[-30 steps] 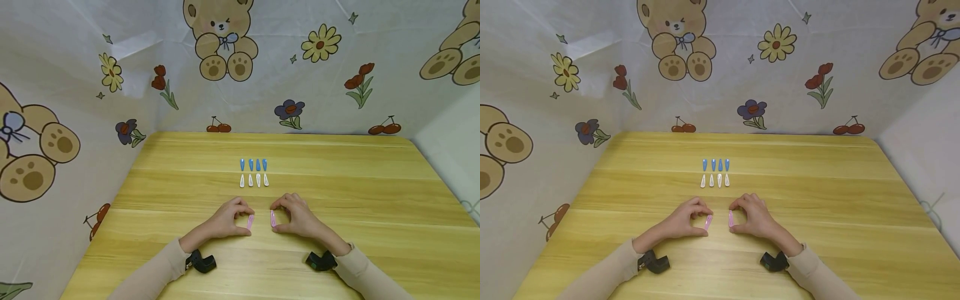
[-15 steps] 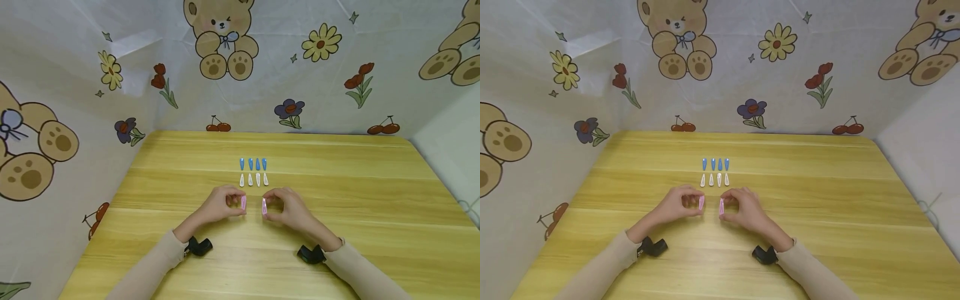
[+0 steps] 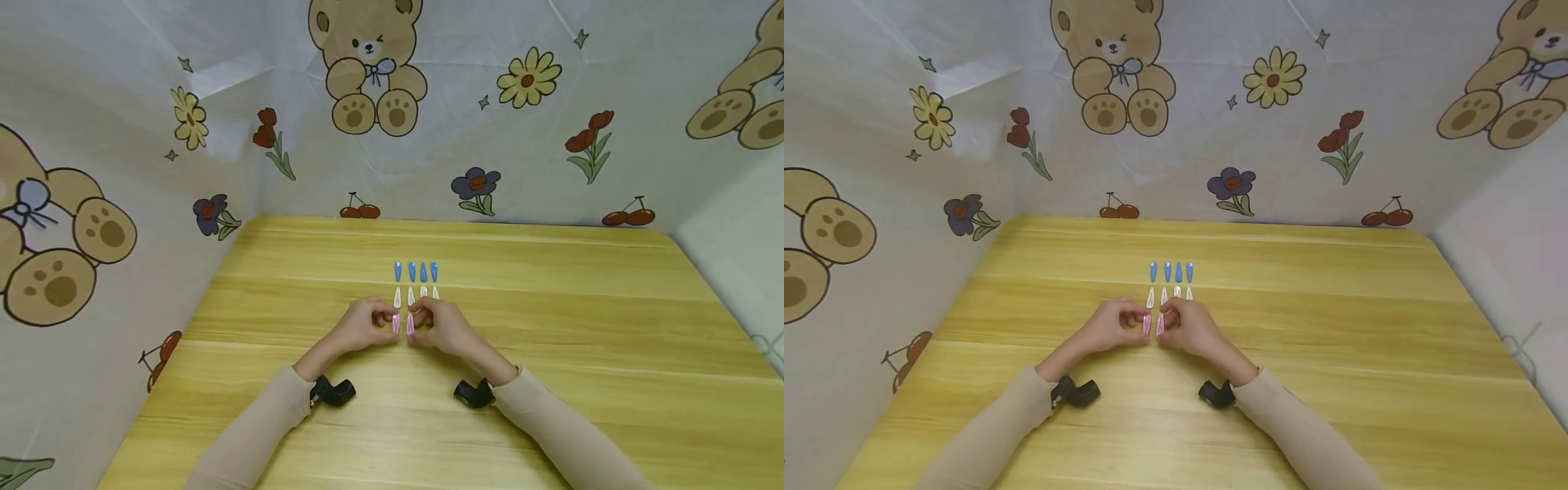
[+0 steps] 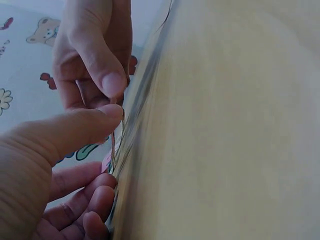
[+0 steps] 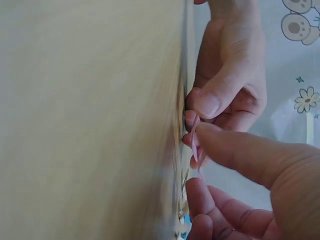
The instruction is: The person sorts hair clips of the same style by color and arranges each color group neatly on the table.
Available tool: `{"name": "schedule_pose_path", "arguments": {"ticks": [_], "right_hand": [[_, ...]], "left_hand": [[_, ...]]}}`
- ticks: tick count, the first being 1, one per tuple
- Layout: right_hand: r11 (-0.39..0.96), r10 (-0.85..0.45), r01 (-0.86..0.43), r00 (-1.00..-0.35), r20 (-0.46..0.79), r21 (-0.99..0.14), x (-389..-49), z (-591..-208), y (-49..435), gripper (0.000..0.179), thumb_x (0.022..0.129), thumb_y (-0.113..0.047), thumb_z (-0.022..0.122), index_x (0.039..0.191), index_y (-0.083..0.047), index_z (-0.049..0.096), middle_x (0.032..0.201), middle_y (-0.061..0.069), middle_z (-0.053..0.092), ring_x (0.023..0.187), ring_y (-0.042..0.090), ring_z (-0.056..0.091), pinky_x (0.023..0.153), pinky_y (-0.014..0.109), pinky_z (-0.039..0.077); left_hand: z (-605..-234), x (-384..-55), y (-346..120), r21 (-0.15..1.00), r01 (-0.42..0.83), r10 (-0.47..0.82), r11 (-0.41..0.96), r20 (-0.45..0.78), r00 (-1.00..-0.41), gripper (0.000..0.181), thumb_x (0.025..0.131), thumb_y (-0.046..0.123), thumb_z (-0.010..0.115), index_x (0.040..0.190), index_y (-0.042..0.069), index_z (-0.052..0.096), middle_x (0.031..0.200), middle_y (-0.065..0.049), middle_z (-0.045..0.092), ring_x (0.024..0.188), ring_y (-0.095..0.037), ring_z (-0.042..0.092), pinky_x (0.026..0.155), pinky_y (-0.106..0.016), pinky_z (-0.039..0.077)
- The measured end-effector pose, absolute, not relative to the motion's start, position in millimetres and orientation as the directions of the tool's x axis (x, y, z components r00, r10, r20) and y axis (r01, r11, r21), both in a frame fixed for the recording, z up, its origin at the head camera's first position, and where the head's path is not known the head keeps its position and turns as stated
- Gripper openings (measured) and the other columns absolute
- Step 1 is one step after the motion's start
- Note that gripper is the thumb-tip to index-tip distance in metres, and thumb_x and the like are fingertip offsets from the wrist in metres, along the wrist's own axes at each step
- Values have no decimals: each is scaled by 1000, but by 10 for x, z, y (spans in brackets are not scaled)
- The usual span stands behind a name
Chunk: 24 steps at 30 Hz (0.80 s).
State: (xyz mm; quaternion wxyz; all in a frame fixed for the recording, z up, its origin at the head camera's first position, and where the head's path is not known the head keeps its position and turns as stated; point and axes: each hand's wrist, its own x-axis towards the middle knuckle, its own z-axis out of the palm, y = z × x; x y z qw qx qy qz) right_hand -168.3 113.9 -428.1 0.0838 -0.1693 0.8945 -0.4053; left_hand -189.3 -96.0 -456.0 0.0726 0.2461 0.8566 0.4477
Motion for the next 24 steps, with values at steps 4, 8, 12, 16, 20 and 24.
{"name": "schedule_pose_path", "arguments": {"ticks": [4,8,12,16,20,24], "right_hand": [[608,-376,-228,-927,-22,-761,-1700,-4317,1135,42,72,-8,85,109,-1,67,84,5,70,72,9,59,67,23,45],[616,-371,-226,-928,-24,-755,-1704,-4343,1134,42,72,-8,85,109,0,67,83,5,69,71,10,57,66,23,44],[619,-373,-236,-928,-16,-749,-1712,-4358,1134,42,72,-8,85,109,0,67,83,4,68,71,10,56,65,22,44],[625,-375,-240,-927,-16,-743,-1725,-4371,1133,42,72,-9,85,109,-1,67,83,3,68,72,11,56,65,22,43],[634,-372,-236,-928,-22,-737,-1731,-4374,1131,42,71,-10,86,109,-2,67,83,2,66,72,11,56,66,23,43],[635,-375,-242,-927,-19,-734,-1731,-4377,1132,43,71,-10,86,109,-2,68,83,2,66,72,11,55,66,23,43]], "left_hand": [[-4578,-1885,-936,765,397,491,507,123,-863,42,71,21,88,106,2,74,83,-2,61,71,-8,52,65,-19,44],[-4590,-1878,-925,750,405,485,523,129,-865,42,70,20,88,106,3,75,81,-1,59,69,-7,49,63,-19,42],[-4618,-1884,-936,747,398,478,533,122,-870,42,71,20,88,107,4,75,81,0,58,69,-7,48,64,-20,42],[-4636,-1896,-947,743,401,481,536,121,-868,43,72,21,87,110,4,74,82,0,58,70,-8,48,64,-20,42],[-4637,-1902,-951,740,412,489,531,129,-862,43,73,21,87,110,4,74,82,0,58,70,-8,48,64,-20,42],[-4639,-1900,-953,731,418,491,539,130,-861,43,72,21,87,110,4,74,82,0,58,70,-7,48,64,-20,42]]}}
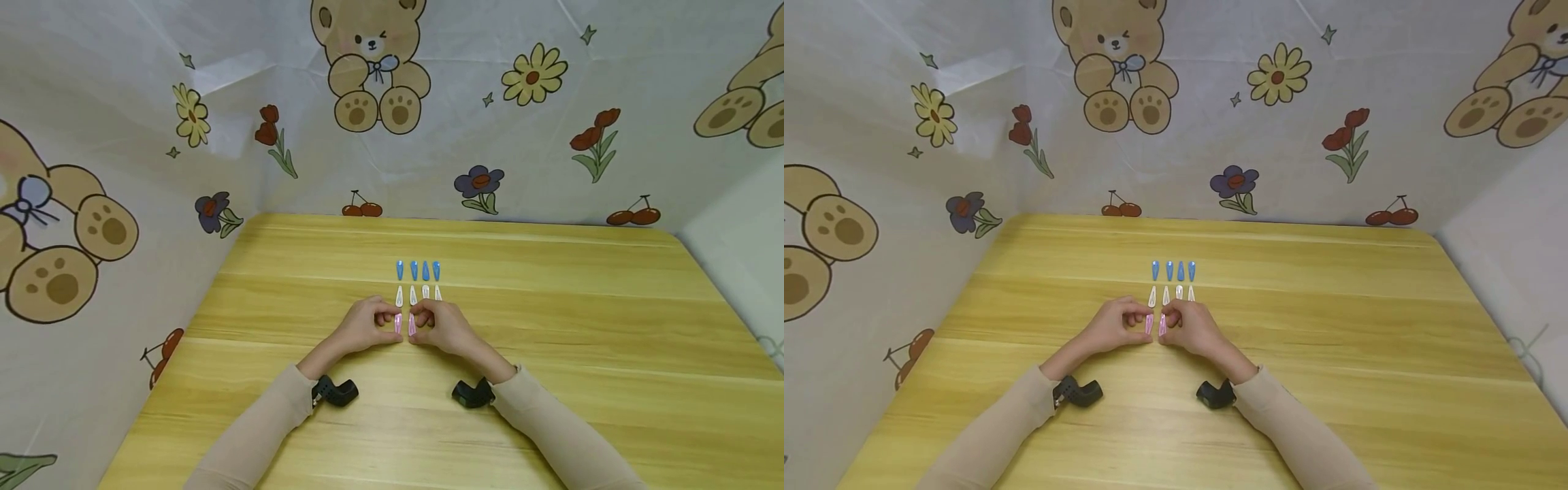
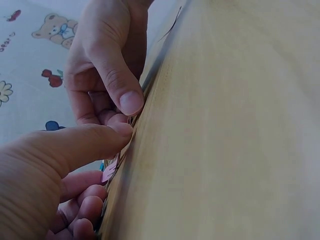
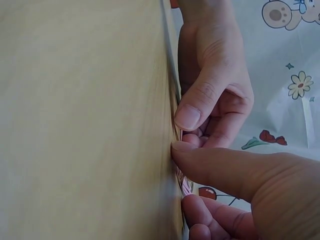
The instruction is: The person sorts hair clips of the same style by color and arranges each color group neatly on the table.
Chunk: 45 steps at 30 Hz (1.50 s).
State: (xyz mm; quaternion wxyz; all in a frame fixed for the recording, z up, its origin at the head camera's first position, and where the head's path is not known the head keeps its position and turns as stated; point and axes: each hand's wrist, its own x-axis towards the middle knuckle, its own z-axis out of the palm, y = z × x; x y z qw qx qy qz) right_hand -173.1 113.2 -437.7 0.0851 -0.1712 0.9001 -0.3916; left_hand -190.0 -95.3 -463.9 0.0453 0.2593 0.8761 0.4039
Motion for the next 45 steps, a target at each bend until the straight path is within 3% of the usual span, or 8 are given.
{"name": "schedule_pose_path", "arguments": {"ticks": [14,24,31,38,45], "right_hand": [[616,-381,-265,-924,14,-742,-1696,-4359,1162,49,71,-12,87,113,0,66,86,5,68,76,14,59,69,23,46],[572,-358,-312,-927,112,-758,-1476,-4121,1424,50,72,-12,87,117,-2,66,97,11,68,91,26,62,79,42,51],[546,-328,-291,-937,119,-786,-1373,-4112,1845,49,73,-13,86,117,-3,66,100,13,65,89,29,57,69,32,40],[520,-376,-322,-918,126,-791,-1316,-4243,2147,50,74,-9,84,119,1,65,99,13,63,84,24,56,66,30,40],[506,-449,-351,-887,106,-788,-1346,-4375,2319,59,69,-14,89,122,-4,64,106,8,64,85,19,54,65,26,40]], "left_hand": [[-4667,-1916,-945,738,415,484,533,137,-865,45,71,22,88,110,5,74,81,0,58,70,-7,48,65,-20,42],[-4652,-1898,-943,745,400,479,534,123,-869,45,71,21,88,110,4,74,82,0,58,71,-8,49,66,-20,43],[-4664,-1905,-946,738,406,479,539,128,-869,45,70,21,88,110,4,74,81,1,57,71,-7,49,67,-19,43],[-4665,-1903,-950,725,422,482,545,140,-865,44,71,22,88,109,4,74,81,2,58,71,-6,49,67,-19,43],[-4655,-1900,-949,732,421,487,536,139,-862,45,71,22,88,110,4,74,81,1,58,71,-7,49,67,-20,44]]}}
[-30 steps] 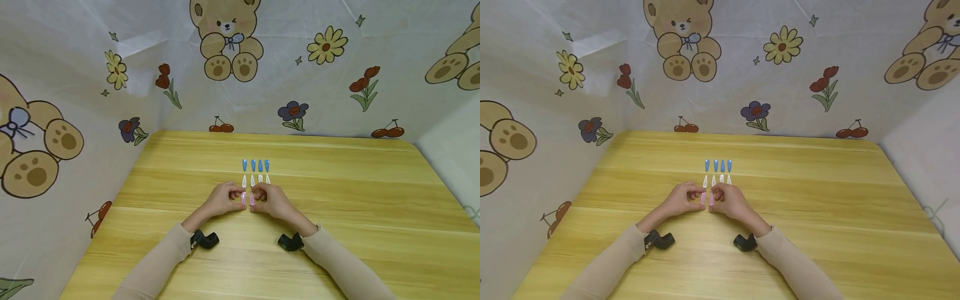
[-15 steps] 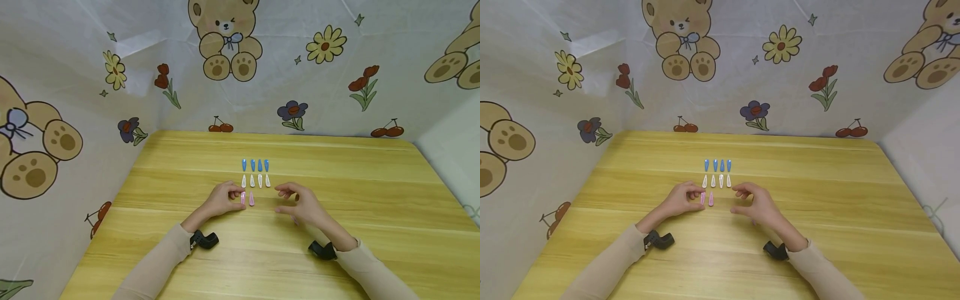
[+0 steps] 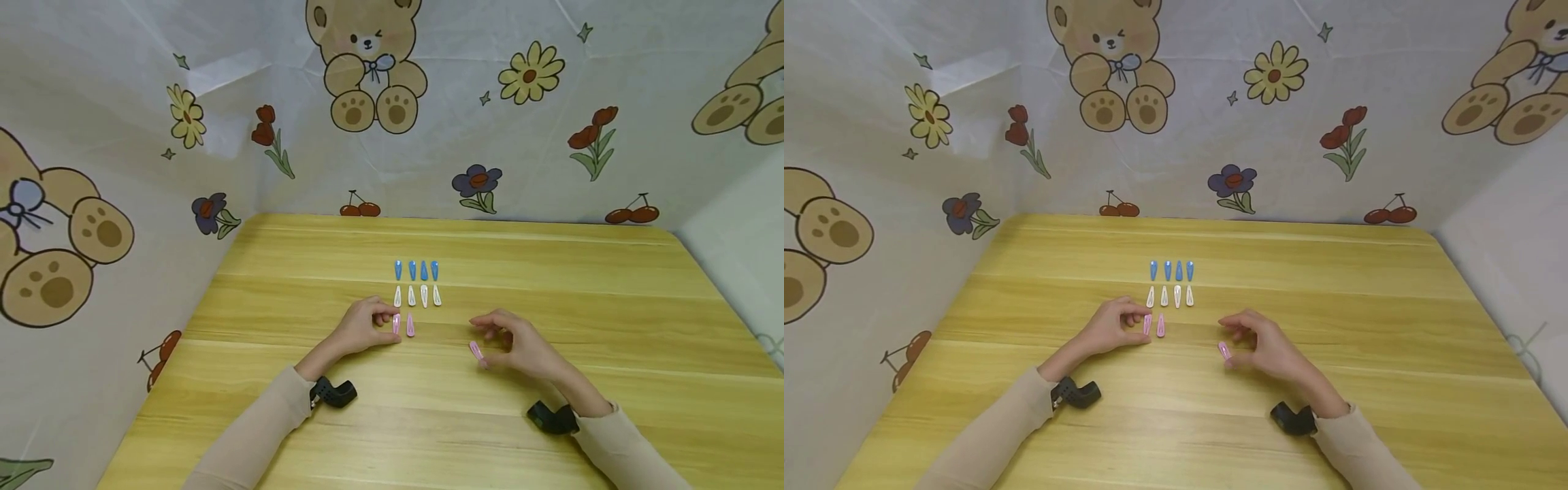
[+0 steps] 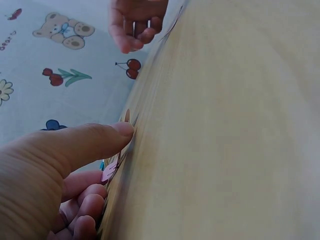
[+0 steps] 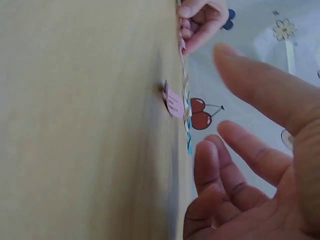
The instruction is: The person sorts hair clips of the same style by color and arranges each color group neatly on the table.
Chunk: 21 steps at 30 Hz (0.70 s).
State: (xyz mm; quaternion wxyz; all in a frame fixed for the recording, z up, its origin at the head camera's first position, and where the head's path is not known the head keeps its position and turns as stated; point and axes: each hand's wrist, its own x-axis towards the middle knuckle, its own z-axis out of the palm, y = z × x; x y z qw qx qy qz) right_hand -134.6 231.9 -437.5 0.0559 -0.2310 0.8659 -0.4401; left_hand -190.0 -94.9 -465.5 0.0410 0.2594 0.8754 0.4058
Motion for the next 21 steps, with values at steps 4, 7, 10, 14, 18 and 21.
{"name": "schedule_pose_path", "arguments": {"ticks": [4,7,10,14,18,21], "right_hand": [[494,-514,-402,-850,114,-771,-1359,-4452,2398,59,69,-21,89,122,-8,65,101,5,61,83,17,51,64,26,40],[466,-567,-455,-812,138,-759,-1373,-4490,2431,57,71,-23,88,121,-8,65,98,4,60,82,16,49,63,27,40],[452,-601,-482,-786,143,-750,-1384,-4502,2452,57,71,-23,88,121,-8,65,100,3,59,82,15,48,64,26,40],[462,-615,-488,-778,129,-740,-1395,-4510,2462,55,70,-20,88,120,-10,67,106,2,60,84,14,49,65,24,41],[472,-614,-477,-782,113,-741,-1389,-4505,2452,52,71,-19,87,119,-12,68,110,0,60,84,14,49,65,23,41],[474,-612,-473,-783,108,-743,-1383,-4499,2450,50,72,-19,87,118,-13,69,112,-1,60,85,14,50,65,22,42]], "left_hand": [[-4667,-1905,-943,732,418,486,539,135,-863,45,71,23,88,110,4,74,82,1,58,71,-7,49,67,-20,44],[-4679,-1909,-944,732,408,479,546,128,-869,45,71,23,88,110,5,74,82,2,57,71,-7,49,67,-20,44],[-4677,-1905,-947,736,401,474,545,124,-871,45,71,23,88,110,5,74,82,2,57,71,-7,49,67,-20,43],[-4669,-1900,-945,735,402,474,545,126,-872,45,71,22,88,110,5,74,81,1,57,71,-7,49,67,-20,43],[-4666,-1898,-941,730,408,475,548,129,-871,45,70,22,88,110,5,74,81,2,57,71,-7,49,67,-20,43],[-4664,-1897,-939,729,409,476,548,130,-870,45,70,22,88,109,5,74,81,1,57,71,-7,49,67,-19,43]]}}
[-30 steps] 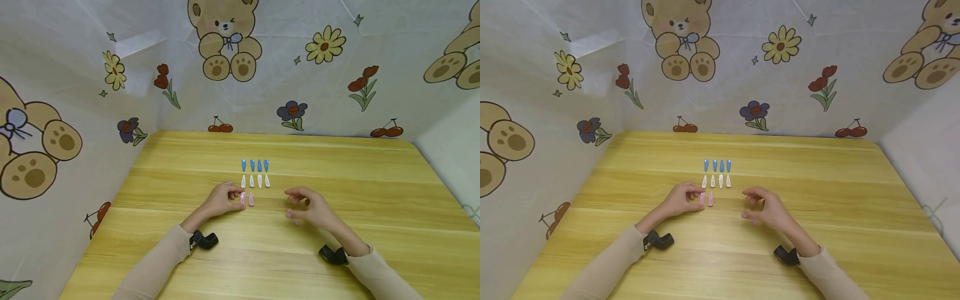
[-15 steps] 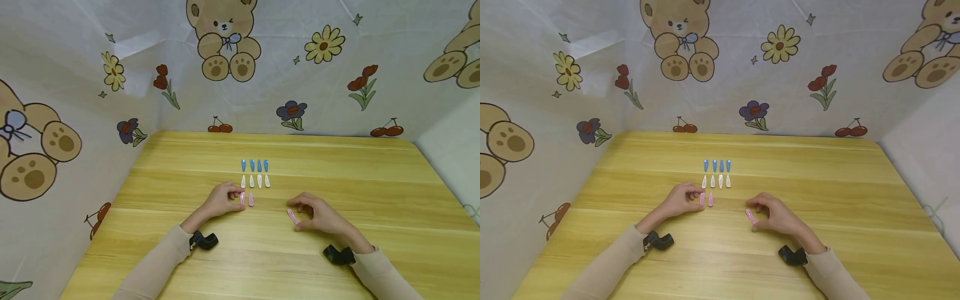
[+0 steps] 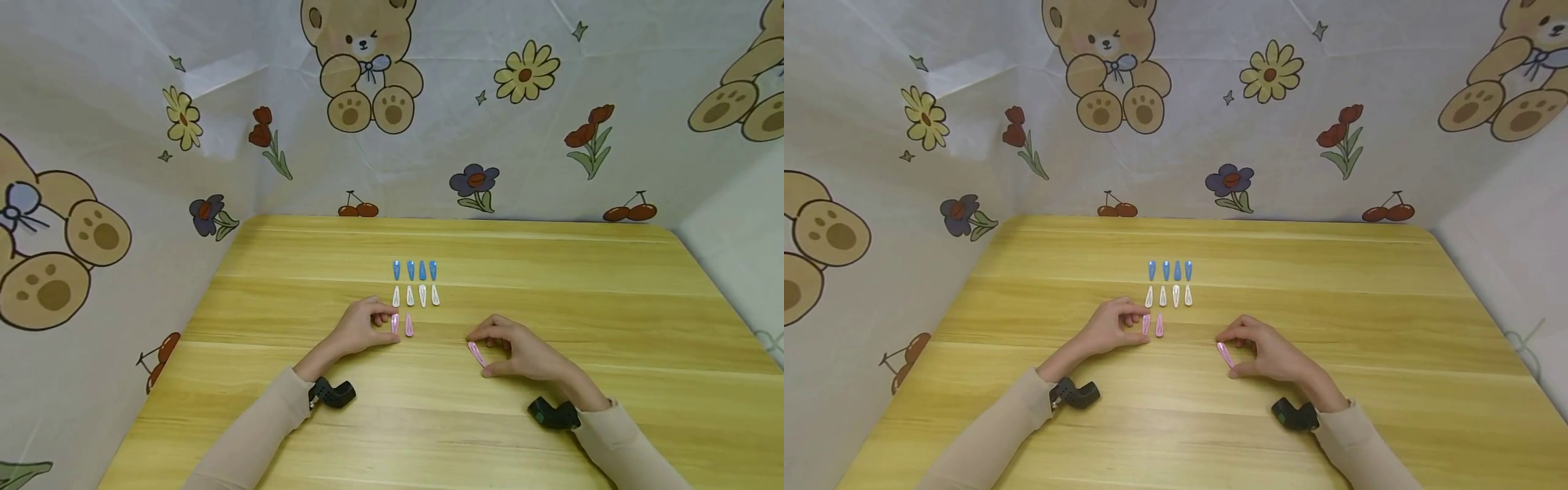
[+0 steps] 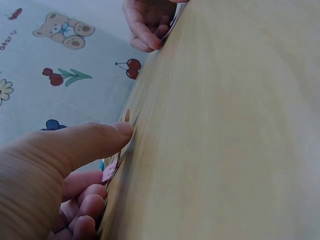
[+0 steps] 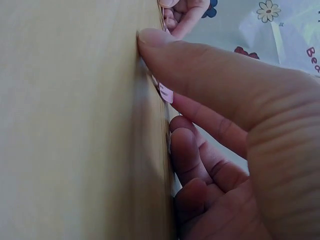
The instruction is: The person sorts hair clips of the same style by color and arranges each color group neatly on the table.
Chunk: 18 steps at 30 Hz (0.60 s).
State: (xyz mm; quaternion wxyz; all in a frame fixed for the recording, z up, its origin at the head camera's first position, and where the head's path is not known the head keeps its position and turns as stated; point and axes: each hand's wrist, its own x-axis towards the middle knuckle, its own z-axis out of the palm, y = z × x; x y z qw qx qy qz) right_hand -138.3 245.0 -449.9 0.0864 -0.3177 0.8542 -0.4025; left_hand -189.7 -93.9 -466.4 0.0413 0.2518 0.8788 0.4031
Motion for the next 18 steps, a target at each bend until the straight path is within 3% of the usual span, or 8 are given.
{"name": "schedule_pose_path", "arguments": {"ticks": [11,18], "right_hand": [[489,-604,-478,-789,111,-729,-1375,-4482,2420,46,74,-20,86,116,-12,71,111,-1,60,89,12,53,75,21,46],[464,-644,-494,-758,103,-735,-1394,-4505,2465,53,74,-24,85,122,-9,68,113,2,58,95,12,52,77,21,44]], "left_hand": [[-4648,-1886,-942,723,429,485,541,149,-862,45,71,23,88,109,4,74,82,1,58,71,-6,49,67,-20,44],[-4642,-1881,-941,727,423,482,541,144,-864,45,70,22,88,109,4,74,81,1,57,71,-6,48,67,-19,43]]}}
